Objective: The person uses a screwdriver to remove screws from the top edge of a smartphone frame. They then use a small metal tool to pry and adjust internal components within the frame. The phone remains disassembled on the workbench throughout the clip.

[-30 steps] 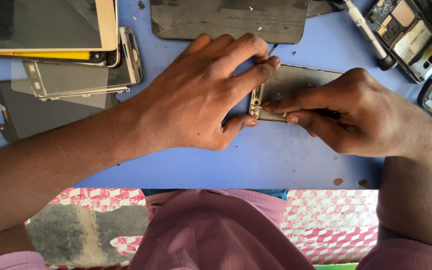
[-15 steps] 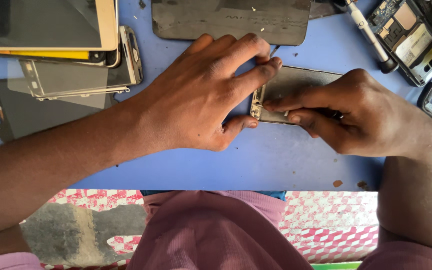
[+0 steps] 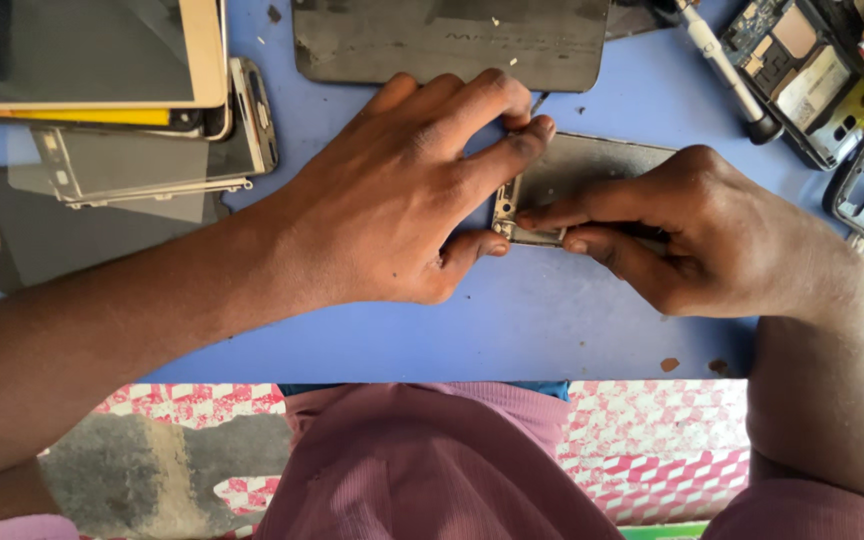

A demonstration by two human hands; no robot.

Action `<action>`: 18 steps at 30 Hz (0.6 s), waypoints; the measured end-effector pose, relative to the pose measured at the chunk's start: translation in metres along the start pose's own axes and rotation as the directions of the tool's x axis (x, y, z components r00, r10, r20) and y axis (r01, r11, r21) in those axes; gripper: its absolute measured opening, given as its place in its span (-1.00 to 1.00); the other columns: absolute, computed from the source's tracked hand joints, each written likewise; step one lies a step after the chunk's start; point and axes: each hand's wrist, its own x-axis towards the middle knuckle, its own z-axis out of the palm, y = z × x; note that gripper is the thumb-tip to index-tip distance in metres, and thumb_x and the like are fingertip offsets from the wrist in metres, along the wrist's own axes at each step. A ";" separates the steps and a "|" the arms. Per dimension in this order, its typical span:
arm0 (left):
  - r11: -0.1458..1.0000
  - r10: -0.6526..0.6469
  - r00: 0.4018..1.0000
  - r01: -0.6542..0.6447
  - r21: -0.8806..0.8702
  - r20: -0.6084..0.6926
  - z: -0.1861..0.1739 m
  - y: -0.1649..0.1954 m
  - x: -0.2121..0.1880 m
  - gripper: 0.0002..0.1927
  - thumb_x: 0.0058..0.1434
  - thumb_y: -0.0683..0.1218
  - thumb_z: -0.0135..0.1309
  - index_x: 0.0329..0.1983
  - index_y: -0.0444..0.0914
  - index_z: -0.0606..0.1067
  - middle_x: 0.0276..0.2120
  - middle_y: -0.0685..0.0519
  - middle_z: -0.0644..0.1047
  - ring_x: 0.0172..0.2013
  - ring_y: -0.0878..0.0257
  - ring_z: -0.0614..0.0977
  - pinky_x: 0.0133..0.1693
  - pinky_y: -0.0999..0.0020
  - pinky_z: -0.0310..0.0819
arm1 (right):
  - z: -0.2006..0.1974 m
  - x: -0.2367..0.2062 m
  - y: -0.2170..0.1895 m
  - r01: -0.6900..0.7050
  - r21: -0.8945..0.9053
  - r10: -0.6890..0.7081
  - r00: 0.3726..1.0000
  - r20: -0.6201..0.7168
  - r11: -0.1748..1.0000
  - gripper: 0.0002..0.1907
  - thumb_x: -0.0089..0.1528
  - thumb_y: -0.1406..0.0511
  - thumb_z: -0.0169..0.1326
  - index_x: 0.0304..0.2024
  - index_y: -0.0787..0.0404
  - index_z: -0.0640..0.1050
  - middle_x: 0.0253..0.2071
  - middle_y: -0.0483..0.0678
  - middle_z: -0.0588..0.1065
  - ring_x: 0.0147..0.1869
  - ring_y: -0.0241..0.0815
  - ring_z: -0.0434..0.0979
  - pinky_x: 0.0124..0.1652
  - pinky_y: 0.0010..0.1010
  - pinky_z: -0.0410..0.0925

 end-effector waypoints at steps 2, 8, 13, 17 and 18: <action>1.000 -0.017 1.000 0.017 -0.020 0.005 0.000 0.000 0.000 -0.30 0.11 0.03 0.38 0.25 -0.38 0.45 0.17 -0.07 0.32 0.13 0.04 0.44 0.05 0.06 0.30 | -0.001 0.001 0.000 0.050 0.004 -0.050 0.999 -0.012 0.999 -0.76 0.17 0.39 0.18 -0.10 0.21 0.67 -0.62 -0.06 0.59 -0.79 -0.33 0.39 -0.73 -0.43 0.19; 1.000 0.011 0.999 -0.011 0.022 -0.032 0.000 -0.001 0.000 -0.27 0.10 0.07 0.39 0.25 -0.38 0.45 0.17 -0.07 0.32 0.15 0.03 0.43 0.07 0.06 0.30 | -0.002 0.002 0.001 0.070 0.020 -0.069 0.997 -0.035 0.997 -0.78 0.18 0.40 0.17 -0.12 0.28 0.64 -0.67 -0.07 0.58 -0.75 -0.38 0.52 -0.74 -0.50 0.28; 1.000 -0.024 1.000 0.024 -0.008 0.002 0.000 0.000 0.001 -0.31 0.11 0.04 0.38 0.24 -0.38 0.46 0.16 -0.07 0.32 0.14 0.03 0.43 0.04 0.06 0.29 | 0.000 0.002 0.001 -0.028 0.042 0.026 0.999 0.034 0.999 -0.76 0.16 0.44 0.18 -0.11 0.21 0.67 -0.65 -0.06 0.61 -0.75 -0.32 0.46 -0.73 -0.45 0.23; 0.999 0.008 1.000 -0.007 0.039 -0.025 0.001 0.002 0.001 -0.33 0.11 0.01 0.36 0.23 -0.37 0.46 0.16 -0.10 0.31 0.13 0.02 0.43 0.06 0.06 0.30 | 0.000 0.003 0.001 0.059 0.082 -0.060 0.998 0.007 0.995 -0.65 0.06 0.52 0.14 -0.10 0.24 0.66 -0.52 0.00 0.66 -0.71 -0.32 0.51 -0.67 -0.46 0.31; 0.999 0.002 1.000 -0.001 0.036 -0.014 0.001 0.002 0.001 -0.32 0.11 0.01 0.35 0.24 -0.39 0.46 0.16 -0.11 0.31 0.11 0.02 0.43 0.04 0.06 0.30 | 0.000 0.003 0.001 0.063 0.082 -0.063 0.998 0.004 0.995 -0.64 0.06 0.52 0.13 -0.09 0.24 0.66 -0.49 0.00 0.67 -0.69 -0.33 0.53 -0.66 -0.47 0.33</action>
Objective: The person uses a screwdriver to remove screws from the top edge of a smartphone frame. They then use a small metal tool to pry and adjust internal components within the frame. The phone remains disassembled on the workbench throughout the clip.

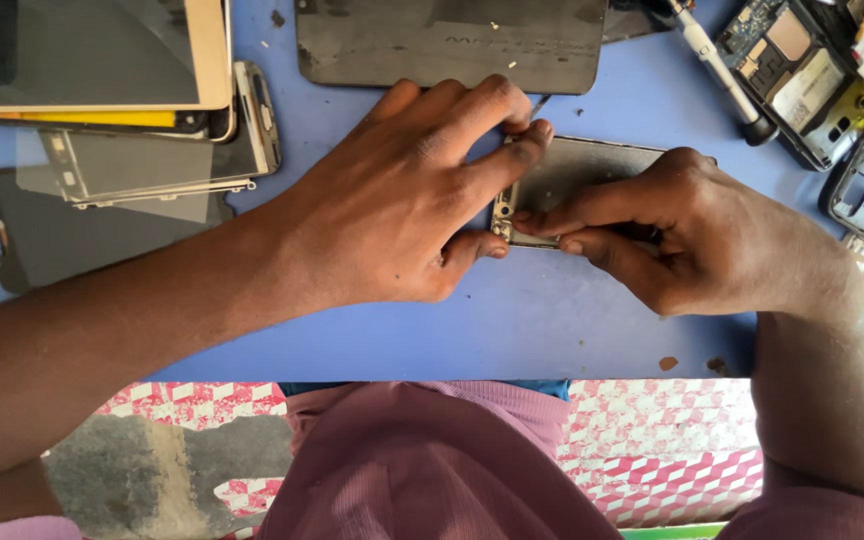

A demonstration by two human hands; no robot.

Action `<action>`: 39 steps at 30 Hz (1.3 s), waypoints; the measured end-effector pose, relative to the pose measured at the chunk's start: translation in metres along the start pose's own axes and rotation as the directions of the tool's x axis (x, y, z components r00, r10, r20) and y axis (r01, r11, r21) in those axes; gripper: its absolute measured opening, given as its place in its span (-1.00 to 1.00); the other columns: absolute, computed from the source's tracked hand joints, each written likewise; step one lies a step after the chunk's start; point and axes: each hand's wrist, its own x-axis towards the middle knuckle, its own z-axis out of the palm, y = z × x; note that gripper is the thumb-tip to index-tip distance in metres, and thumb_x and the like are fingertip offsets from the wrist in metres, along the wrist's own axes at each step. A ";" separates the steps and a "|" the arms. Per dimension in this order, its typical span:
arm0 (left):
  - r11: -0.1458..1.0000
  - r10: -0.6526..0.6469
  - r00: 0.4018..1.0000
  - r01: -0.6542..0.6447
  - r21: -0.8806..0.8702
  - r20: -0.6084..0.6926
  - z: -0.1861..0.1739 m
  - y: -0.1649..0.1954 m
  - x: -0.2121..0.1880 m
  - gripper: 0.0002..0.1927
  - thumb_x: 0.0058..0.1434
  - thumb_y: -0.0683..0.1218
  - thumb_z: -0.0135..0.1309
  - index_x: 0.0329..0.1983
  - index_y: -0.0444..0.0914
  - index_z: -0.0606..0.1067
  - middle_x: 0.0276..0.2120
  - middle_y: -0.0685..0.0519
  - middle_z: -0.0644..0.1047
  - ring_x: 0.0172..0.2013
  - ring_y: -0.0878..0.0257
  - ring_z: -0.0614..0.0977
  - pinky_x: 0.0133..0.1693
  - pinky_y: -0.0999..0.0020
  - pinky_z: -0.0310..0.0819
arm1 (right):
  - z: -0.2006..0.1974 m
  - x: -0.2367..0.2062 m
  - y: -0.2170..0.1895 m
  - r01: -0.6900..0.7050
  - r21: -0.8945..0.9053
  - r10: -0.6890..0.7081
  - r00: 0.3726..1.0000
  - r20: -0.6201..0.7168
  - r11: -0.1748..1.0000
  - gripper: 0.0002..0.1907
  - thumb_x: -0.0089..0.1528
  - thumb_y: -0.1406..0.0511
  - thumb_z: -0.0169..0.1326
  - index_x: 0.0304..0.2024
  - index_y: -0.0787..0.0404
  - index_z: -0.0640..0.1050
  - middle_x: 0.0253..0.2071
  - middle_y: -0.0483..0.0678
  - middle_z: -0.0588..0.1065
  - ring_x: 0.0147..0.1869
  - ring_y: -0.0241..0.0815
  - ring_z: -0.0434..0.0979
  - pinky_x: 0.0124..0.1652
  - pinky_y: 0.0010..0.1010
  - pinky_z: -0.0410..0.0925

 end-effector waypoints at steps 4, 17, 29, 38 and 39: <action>1.000 -0.015 0.999 0.016 -0.017 0.031 -0.001 0.001 0.000 -0.31 0.13 0.01 0.35 0.25 -0.42 0.44 0.15 -0.12 0.32 0.07 0.02 0.44 0.02 0.06 0.30 | 0.001 0.002 -0.002 -0.054 0.029 0.053 0.998 0.036 0.998 -0.63 0.10 0.50 0.14 -0.04 0.18 0.66 -0.47 -0.03 0.67 -0.68 -0.36 0.53 -0.65 -0.48 0.33; 1.000 -0.002 1.000 0.002 -0.017 0.011 -0.002 0.000 0.000 -0.30 0.13 0.07 0.37 0.25 -0.38 0.45 0.14 -0.09 0.33 0.09 0.02 0.45 0.05 0.06 0.31 | -0.007 0.001 -0.002 0.185 0.007 -0.185 0.983 -0.017 0.983 -0.72 0.31 0.35 0.10 0.08 0.21 0.57 -0.54 -0.09 0.58 -0.59 -0.38 0.57 -0.58 -0.50 0.38; 1.000 -0.012 1.000 0.012 0.015 0.023 -0.001 0.002 0.001 -0.29 0.11 0.04 0.35 0.24 -0.42 0.45 0.12 -0.15 0.31 0.03 0.02 0.45 -0.02 0.07 0.31 | -0.002 0.002 -0.003 0.035 0.017 -0.035 0.999 -0.012 0.999 -0.69 0.16 0.42 0.17 -0.03 0.21 0.64 -0.50 -0.03 0.65 -0.67 -0.31 0.57 -0.63 -0.45 0.37; 1.000 -0.003 0.999 0.002 0.031 0.034 0.000 0.003 0.001 -0.31 0.17 0.05 0.33 0.25 -0.44 0.45 0.11 -0.12 0.32 0.02 0.05 0.44 -0.01 0.08 0.31 | -0.002 0.004 0.000 0.063 0.032 -0.064 0.997 0.031 0.997 -0.68 0.13 0.46 0.20 -0.04 0.22 0.65 -0.39 0.00 0.70 -0.56 -0.30 0.66 -0.57 -0.49 0.46; 1.000 -0.006 1.000 0.005 0.027 0.031 0.000 0.003 0.001 -0.31 0.17 0.05 0.33 0.25 -0.43 0.45 0.12 -0.12 0.32 0.02 0.04 0.44 0.00 0.08 0.32 | -0.002 0.003 0.000 0.098 0.041 -0.099 0.995 0.021 0.994 -0.68 0.15 0.46 0.19 -0.02 0.23 0.64 -0.36 0.00 0.70 -0.51 -0.30 0.67 -0.53 -0.50 0.48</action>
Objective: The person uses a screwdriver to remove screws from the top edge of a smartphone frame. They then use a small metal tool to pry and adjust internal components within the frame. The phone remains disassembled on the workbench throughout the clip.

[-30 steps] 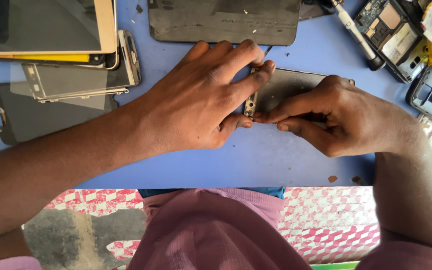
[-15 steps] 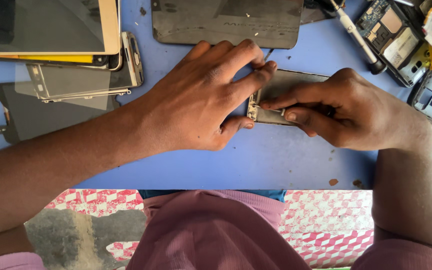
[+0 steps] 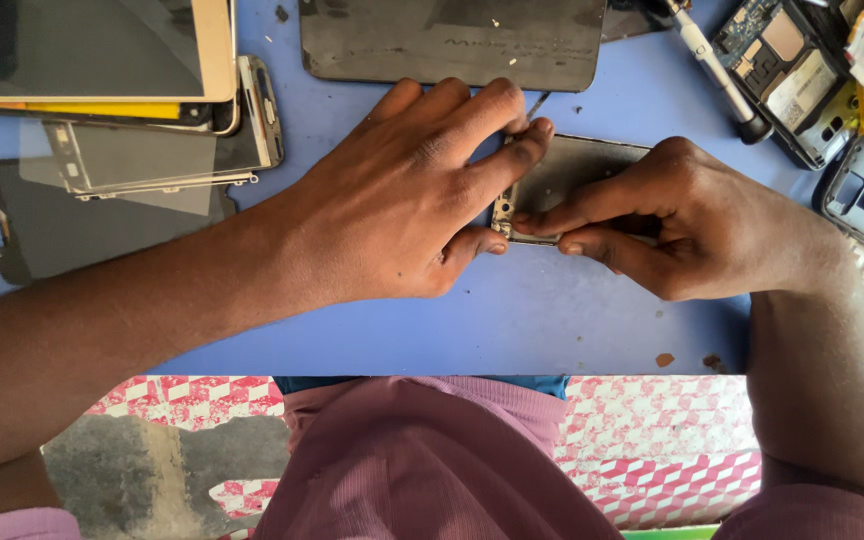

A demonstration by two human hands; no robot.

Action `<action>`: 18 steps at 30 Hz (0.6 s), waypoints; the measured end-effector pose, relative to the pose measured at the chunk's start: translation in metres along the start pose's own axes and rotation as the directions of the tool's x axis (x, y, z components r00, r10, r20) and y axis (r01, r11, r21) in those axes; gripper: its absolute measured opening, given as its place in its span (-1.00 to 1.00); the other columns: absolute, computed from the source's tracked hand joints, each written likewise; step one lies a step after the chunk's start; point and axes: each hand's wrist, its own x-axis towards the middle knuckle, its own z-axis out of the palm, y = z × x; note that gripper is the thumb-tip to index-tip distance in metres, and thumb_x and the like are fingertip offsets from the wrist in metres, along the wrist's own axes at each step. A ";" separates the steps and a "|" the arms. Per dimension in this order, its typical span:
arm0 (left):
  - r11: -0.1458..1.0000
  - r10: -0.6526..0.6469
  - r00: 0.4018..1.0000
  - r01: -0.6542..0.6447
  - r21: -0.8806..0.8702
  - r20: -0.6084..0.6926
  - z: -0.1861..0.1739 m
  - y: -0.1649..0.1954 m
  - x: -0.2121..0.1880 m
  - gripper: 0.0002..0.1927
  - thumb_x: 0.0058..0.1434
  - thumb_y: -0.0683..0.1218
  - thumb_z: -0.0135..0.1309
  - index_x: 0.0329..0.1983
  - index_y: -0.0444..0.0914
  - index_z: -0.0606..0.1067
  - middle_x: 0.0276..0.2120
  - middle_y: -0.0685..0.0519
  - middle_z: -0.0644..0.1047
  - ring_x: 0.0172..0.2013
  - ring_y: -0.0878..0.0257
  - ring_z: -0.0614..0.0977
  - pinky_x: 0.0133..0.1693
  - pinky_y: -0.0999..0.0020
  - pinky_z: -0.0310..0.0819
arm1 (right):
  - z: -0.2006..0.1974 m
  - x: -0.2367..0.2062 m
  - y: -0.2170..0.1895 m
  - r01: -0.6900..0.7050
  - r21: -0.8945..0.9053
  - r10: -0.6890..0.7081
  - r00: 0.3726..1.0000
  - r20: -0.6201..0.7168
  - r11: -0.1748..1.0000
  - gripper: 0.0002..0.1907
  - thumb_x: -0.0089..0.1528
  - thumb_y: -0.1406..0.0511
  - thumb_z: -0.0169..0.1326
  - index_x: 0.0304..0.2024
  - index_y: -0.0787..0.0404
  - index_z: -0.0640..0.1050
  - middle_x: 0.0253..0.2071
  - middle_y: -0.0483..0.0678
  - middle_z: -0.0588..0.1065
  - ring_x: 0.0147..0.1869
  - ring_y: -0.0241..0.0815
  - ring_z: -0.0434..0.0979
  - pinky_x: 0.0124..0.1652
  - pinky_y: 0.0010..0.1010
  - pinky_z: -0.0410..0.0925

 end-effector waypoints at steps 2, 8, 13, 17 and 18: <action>1.000 -0.005 1.000 0.005 -0.006 -0.005 0.000 0.000 0.000 -0.31 0.15 0.05 0.33 0.25 -0.41 0.45 0.13 -0.13 0.32 0.03 0.04 0.44 0.01 0.08 0.32 | 0.000 -0.002 0.000 0.071 0.017 -0.070 0.997 -0.018 0.997 -0.67 0.19 0.45 0.18 0.03 0.24 0.63 -0.29 0.01 0.69 -0.41 -0.31 0.71 -0.45 -0.52 0.52; 1.000 0.011 0.999 -0.011 -0.004 -0.033 -0.001 -0.001 -0.002 -0.27 0.15 0.09 0.35 0.26 -0.40 0.44 0.12 -0.14 0.32 0.05 0.01 0.44 0.03 0.06 0.32 | -0.002 -0.003 0.001 -0.077 -0.049 0.075 0.996 -0.040 0.996 -0.69 0.18 0.43 0.18 -0.01 0.19 0.64 -0.55 -0.02 0.64 -0.60 -0.28 0.56 -0.61 -0.47 0.41; 1.000 -0.008 1.000 0.007 -0.027 -0.009 -0.001 -0.002 -0.001 -0.29 0.14 0.08 0.35 0.26 -0.40 0.45 0.11 -0.13 0.33 0.03 0.02 0.44 0.02 0.07 0.32 | -0.001 -0.002 -0.003 -0.176 -0.030 0.175 0.984 -0.037 0.984 -0.67 0.19 0.41 0.19 0.02 0.14 0.66 -0.62 -0.04 0.60 -0.61 -0.29 0.52 -0.60 -0.45 0.38; 1.000 -0.003 1.000 0.003 -0.017 -0.006 -0.001 -0.001 0.000 -0.30 0.16 0.07 0.34 0.25 -0.42 0.45 0.12 -0.13 0.33 0.02 0.04 0.45 0.01 0.08 0.32 | 0.000 -0.001 -0.005 -0.115 -0.023 0.114 0.993 -0.036 0.993 -0.70 0.14 0.44 0.19 -0.06 0.18 0.67 -0.60 -0.01 0.62 -0.71 -0.29 0.51 -0.65 -0.42 0.34; 1.000 0.002 1.000 -0.002 -0.008 -0.010 -0.001 -0.001 0.000 -0.30 0.16 0.07 0.34 0.25 -0.43 0.44 0.12 -0.13 0.33 0.02 0.03 0.44 0.00 0.08 0.31 | 0.000 0.000 -0.005 -0.096 -0.016 0.096 0.995 -0.025 0.995 -0.70 0.14 0.44 0.19 -0.06 0.19 0.67 -0.57 -0.01 0.63 -0.70 -0.30 0.52 -0.65 -0.44 0.34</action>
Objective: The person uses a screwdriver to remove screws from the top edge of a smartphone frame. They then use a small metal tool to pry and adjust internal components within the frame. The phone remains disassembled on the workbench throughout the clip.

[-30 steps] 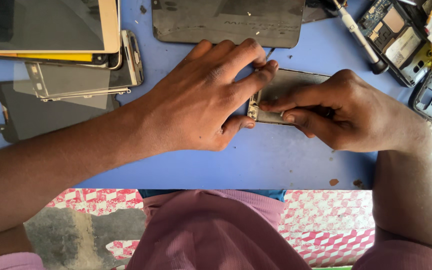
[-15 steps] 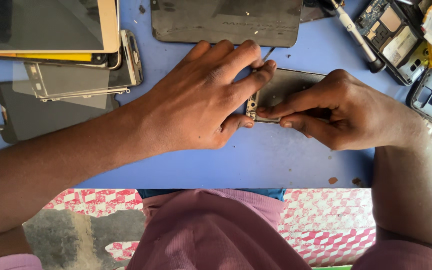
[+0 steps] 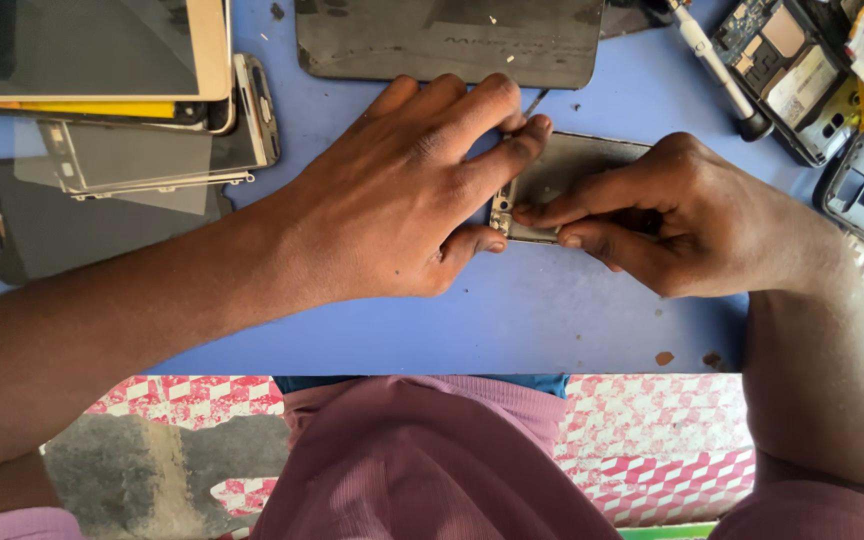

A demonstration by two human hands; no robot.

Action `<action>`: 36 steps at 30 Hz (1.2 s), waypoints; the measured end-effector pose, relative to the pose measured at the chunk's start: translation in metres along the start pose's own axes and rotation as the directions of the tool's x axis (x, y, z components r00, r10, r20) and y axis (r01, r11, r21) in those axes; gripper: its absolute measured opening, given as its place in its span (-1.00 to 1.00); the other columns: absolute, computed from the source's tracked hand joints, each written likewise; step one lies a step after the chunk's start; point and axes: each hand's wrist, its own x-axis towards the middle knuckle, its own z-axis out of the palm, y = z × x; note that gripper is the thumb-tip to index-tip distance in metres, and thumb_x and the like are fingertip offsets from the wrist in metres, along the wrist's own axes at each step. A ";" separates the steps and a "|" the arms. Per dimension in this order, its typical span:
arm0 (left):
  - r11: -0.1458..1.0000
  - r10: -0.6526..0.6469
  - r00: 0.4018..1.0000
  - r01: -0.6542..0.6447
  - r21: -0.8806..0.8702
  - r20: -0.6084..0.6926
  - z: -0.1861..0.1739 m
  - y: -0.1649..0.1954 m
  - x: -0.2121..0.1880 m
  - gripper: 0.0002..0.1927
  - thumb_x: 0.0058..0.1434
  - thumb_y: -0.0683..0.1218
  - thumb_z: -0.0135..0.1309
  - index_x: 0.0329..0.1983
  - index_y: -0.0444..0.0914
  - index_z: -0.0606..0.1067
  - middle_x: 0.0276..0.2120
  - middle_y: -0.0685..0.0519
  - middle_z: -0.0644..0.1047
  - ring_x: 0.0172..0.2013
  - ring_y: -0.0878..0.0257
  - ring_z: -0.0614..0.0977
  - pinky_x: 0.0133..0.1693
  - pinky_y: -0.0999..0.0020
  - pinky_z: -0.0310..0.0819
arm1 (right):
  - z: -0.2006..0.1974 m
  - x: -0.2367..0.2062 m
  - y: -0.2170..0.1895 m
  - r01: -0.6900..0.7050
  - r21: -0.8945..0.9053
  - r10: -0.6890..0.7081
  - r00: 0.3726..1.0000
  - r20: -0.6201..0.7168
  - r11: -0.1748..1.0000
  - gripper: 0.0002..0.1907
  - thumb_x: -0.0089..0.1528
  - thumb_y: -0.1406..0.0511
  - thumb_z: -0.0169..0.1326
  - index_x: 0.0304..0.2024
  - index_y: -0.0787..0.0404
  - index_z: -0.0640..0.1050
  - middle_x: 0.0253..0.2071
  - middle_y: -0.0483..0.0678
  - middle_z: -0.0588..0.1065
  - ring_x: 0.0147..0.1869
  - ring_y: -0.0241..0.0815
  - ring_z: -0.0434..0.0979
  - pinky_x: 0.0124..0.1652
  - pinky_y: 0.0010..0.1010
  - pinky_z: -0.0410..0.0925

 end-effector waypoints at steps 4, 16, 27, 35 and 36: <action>1.000 0.005 1.000 -0.005 0.013 0.001 0.001 0.001 0.000 -0.31 0.18 0.05 0.33 0.26 -0.43 0.44 0.13 -0.14 0.33 0.01 0.03 0.44 0.00 0.08 0.31 | 0.000 0.001 0.003 0.091 0.026 -0.091 0.996 0.013 0.996 -0.71 0.15 0.46 0.19 -0.06 0.21 0.66 -0.45 -0.02 0.67 -0.60 -0.34 0.58 -0.59 -0.49 0.40; 1.000 -0.001 1.000 0.001 0.000 -0.011 0.000 0.000 -0.001 -0.29 0.15 0.07 0.34 0.27 -0.41 0.44 0.15 -0.15 0.32 0.05 -0.01 0.44 0.03 0.06 0.31 | -0.005 -0.004 0.003 0.012 -0.070 -0.010 1.000 0.026 0.998 -0.69 0.18 0.40 0.22 -0.01 0.14 0.68 -0.59 -0.05 0.61 -0.64 -0.30 0.54 -0.61 -0.43 0.35; 1.000 -0.016 1.000 0.016 0.000 0.010 0.000 0.000 0.000 -0.30 0.13 0.05 0.34 0.25 -0.40 0.44 0.13 -0.17 0.33 0.03 0.01 0.45 0.02 0.06 0.33 | -0.002 -0.006 0.004 -0.010 -0.105 0.009 1.000 -0.009 0.994 -0.61 0.11 0.46 0.16 0.00 0.15 0.67 -0.49 -0.04 0.67 -0.64 -0.31 0.56 -0.63 -0.46 0.36; 1.000 -0.009 1.000 0.009 -0.008 -0.003 0.001 -0.002 0.000 -0.29 0.15 0.07 0.34 0.26 -0.41 0.44 0.12 -0.17 0.33 0.02 0.00 0.45 0.00 0.05 0.32 | -0.002 -0.005 0.006 -0.117 -0.133 0.114 0.993 -0.030 0.984 -0.68 0.24 0.39 0.19 0.06 0.14 0.65 -0.60 -0.06 0.63 -0.56 -0.30 0.59 -0.59 -0.46 0.41; 1.000 -0.010 1.000 0.010 -0.005 -0.004 0.001 -0.002 0.000 -0.29 0.15 0.07 0.34 0.26 -0.41 0.44 0.12 -0.17 0.33 0.03 0.01 0.45 0.00 0.05 0.32 | -0.002 -0.005 0.006 -0.070 -0.122 0.068 0.998 -0.018 0.990 -0.67 0.20 0.41 0.18 0.03 0.16 0.65 -0.59 -0.04 0.63 -0.57 -0.29 0.59 -0.60 -0.45 0.41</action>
